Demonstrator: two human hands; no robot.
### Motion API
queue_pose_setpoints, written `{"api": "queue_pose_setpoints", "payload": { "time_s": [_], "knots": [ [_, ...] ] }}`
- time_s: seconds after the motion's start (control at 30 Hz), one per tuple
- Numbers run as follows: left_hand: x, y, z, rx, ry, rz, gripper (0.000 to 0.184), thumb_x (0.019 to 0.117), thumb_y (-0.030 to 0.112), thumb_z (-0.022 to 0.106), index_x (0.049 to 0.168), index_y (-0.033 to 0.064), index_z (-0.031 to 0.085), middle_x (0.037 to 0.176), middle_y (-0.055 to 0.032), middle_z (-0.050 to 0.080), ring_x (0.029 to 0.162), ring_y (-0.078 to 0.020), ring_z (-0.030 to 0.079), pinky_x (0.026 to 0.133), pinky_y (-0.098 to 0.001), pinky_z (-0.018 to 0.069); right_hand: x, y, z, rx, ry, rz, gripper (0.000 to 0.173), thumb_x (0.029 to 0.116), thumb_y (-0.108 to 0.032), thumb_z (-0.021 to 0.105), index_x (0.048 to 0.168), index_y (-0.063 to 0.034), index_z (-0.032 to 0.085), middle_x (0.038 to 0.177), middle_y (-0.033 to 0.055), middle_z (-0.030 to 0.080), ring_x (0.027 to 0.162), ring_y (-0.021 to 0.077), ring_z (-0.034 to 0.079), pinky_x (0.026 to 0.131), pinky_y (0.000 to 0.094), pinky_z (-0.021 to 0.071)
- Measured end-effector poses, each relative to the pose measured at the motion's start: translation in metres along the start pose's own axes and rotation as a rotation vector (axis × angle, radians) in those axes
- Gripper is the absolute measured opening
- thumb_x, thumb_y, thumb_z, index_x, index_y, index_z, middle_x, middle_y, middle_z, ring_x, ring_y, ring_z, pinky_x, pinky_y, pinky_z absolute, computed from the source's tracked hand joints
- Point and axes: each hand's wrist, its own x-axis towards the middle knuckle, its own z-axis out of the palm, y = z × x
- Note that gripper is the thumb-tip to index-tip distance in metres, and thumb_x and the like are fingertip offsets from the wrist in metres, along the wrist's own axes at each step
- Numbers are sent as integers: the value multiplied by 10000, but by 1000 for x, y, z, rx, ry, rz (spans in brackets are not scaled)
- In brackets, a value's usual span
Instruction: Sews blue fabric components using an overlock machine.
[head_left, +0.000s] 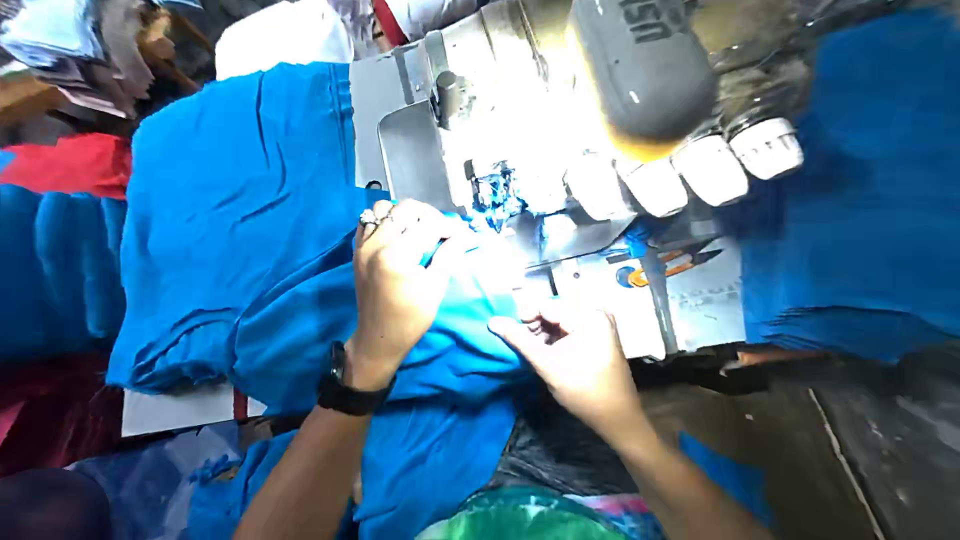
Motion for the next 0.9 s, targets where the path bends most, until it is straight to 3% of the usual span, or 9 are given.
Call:
{"api": "queue_pose_setpoints", "payload": {
  "time_s": [0.07,0.17,0.27,0.4,0.57,0.8,0.9],
  "knots": [
    [2,-2,0,-45,-9,-15,44,895,132,750,919,104,774,994,-12,699,1002,-160,604,904,-377,454,6,0,3,-54,57,-45,253,843,-393,807,808,-166,702,730,-103,617,659,-49,545,593,132,450],
    [2,-3,-1,-114,-21,-64,43,889,142,765,921,122,787,998,10,685,1017,-140,592,931,-378,441,17,-7,-6,51,-37,-12,263,860,-340,813,870,-165,617,785,-85,641,688,-25,597,614,144,514],
    [1,-2,-1,-139,-18,-110,41,886,163,775,914,137,790,1004,27,674,1023,-127,585,926,-370,438,24,-9,-17,92,-170,43,215,912,-250,745,797,-177,578,698,-94,582,613,-33,527,554,130,431],
    [1,1,-2,-151,-26,-147,61,864,210,810,907,170,795,982,56,669,1016,-118,568,920,-365,415,22,-13,-25,114,-212,89,284,887,-286,769,702,-203,570,629,-113,538,554,-33,457,499,144,338],
    [-9,12,-13,-161,-119,-194,51,842,239,826,879,215,800,1005,101,673,1026,-92,563,916,-343,418,3,-14,-28,123,-207,112,238,834,-294,815,726,-200,625,669,-124,601,575,-56,503,501,114,380],
    [-3,17,-23,-106,-228,-212,52,858,285,809,860,237,788,1022,112,681,1041,-101,577,937,-448,392,1,-15,-30,78,-205,48,225,848,-311,795,782,-215,602,722,-117,608,629,-42,544,540,124,427],
    [-3,19,-32,-143,-298,-201,62,850,256,813,832,222,764,1038,89,670,1054,-134,563,906,-442,403,1,-14,-30,104,-206,44,221,843,-285,801,806,-212,596,733,-103,607,633,-19,552,544,142,440]
  ]
}}
